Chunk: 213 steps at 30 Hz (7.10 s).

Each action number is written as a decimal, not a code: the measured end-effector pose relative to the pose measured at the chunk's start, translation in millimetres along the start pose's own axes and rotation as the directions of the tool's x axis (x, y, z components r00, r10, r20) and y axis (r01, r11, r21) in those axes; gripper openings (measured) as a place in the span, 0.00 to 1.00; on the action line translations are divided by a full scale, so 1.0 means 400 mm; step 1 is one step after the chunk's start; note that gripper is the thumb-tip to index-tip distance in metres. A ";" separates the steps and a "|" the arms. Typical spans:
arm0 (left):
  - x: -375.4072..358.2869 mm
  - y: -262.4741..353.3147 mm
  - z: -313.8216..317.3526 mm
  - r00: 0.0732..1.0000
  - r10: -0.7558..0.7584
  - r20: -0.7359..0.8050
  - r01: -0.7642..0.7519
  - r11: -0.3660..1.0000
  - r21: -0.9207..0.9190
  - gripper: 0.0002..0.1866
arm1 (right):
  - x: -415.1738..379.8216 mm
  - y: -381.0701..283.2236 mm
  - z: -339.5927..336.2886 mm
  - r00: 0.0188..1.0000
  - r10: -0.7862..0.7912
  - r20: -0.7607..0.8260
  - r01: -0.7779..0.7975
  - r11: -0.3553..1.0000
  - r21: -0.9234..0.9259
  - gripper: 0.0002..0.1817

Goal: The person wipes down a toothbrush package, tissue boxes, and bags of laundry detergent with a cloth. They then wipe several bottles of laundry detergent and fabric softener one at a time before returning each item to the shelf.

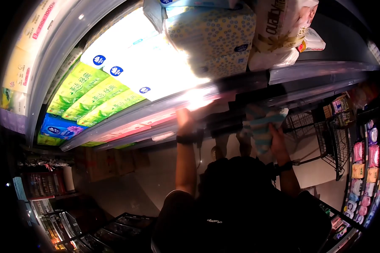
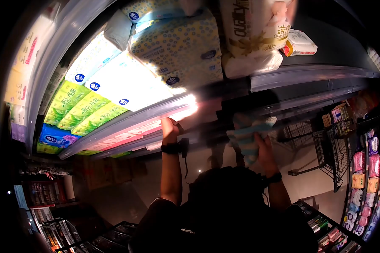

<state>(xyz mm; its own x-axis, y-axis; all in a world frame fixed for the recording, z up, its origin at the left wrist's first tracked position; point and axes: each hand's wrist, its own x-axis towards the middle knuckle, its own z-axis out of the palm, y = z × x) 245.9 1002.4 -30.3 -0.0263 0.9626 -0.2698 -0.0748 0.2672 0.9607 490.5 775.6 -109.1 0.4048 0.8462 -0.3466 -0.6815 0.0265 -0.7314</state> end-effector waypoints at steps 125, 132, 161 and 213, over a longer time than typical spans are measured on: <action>-0.148 -0.422 0.049 0.244 -0.250 0.937 -0.057 0.961 0.271 0.12 | -0.209 0.028 0.029 0.949 -0.291 0.125 0.263 0.508 -0.820 0.28; -0.347 -0.477 0.255 -0.070 -0.358 0.931 -0.156 0.926 0.345 0.10 | -0.459 0.017 -0.246 0.828 -0.543 -0.140 0.237 0.565 -0.791 0.26; -1.297 -0.970 1.191 -0.061 -0.628 0.776 0.007 0.777 0.630 0.20 | -1.187 -0.159 -1.049 0.332 -0.488 -0.808 0.184 0.873 -0.452 0.25; -1.280 -1.008 1.571 0.871 0.376 0.316 -0.489 0.596 0.637 0.22 | -0.852 -1.160 -2.391 0.693 -0.286 -0.661 0.166 0.957 -0.239 0.21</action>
<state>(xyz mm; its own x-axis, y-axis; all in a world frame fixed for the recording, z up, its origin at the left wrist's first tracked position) 916.0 430.6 -238.7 0.2641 0.9532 0.1470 0.6038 -0.2823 0.7455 1252.0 -34.0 -213.5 0.8788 0.2271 -0.4197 -0.4388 0.0388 -0.8978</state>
